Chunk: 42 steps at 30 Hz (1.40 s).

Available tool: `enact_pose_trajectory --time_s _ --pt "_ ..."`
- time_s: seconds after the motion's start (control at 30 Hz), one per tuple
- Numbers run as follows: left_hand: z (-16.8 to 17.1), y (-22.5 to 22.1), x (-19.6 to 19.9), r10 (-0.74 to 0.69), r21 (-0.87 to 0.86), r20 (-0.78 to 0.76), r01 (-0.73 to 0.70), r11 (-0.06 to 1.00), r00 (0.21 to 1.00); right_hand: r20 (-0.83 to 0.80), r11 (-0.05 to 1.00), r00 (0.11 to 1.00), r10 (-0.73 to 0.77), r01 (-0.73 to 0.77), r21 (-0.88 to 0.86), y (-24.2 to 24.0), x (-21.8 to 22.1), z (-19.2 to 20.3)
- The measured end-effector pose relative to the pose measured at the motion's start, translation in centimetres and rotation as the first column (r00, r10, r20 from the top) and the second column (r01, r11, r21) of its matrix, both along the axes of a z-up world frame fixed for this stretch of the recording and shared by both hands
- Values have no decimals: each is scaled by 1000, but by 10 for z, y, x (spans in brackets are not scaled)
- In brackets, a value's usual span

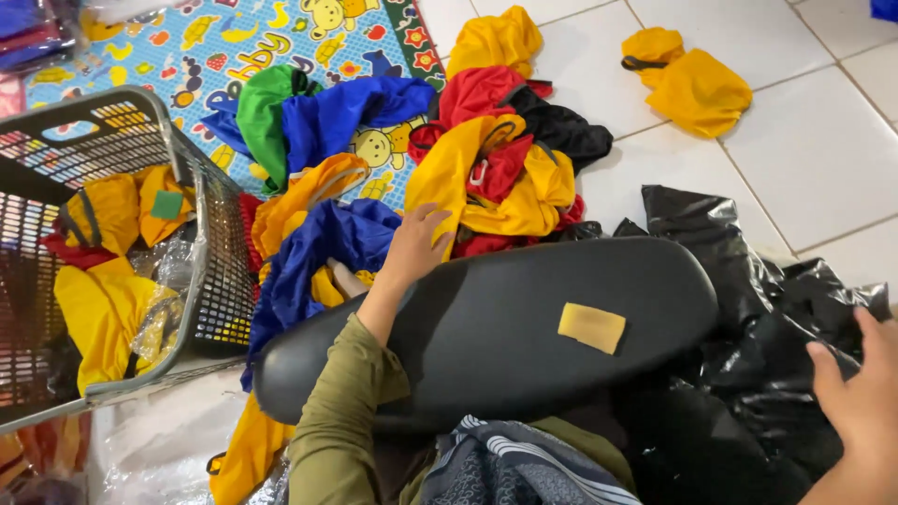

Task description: Folding fabric covers, placing them into plastic bags, and trimming excess threads with scissors.

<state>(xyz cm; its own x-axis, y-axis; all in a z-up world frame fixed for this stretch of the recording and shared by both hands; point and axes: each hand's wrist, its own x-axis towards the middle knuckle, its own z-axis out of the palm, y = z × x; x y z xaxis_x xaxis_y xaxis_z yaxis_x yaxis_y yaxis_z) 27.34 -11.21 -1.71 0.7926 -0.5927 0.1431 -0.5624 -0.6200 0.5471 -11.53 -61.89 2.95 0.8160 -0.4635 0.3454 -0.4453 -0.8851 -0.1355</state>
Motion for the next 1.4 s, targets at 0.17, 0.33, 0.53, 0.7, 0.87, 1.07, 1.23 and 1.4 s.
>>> enact_pose_trajectory --time_s 0.17,0.33,0.53,0.7,0.87,1.07,1.23,1.4 --pt "-49 41 58 193 -1 66 -193 981 979 -163 956 960 228 -189 224 98 147 79" --pt "-112 95 120 556 -132 294 -543 829 778 -272 681 633 725 -599 421 174 315 64" --pt "-151 118 226 575 144 319 -638 756 754 -593 779 561 578 -597 194 246 511 -72" --pt "-196 126 283 598 265 227 -639 722 769 -546 908 735 401 -399 130 230 619 -168" --pt "-267 134 305 654 263 -194 -603 753 731 -444 857 827 345 -86 507 248 630 -182" --pt "-343 52 300 198 393 -375 -39 919 906 -514 793 639 573 -271 546 254 646 -292" --pt "-214 71 262 306 286 380 -425 859 873 -311 449 341 887 -482 752 322 583 -202" --pt "-223 142 290 606 -128 193 -592 796 772 123 -58 61 991 -627 777 330 523 -55"
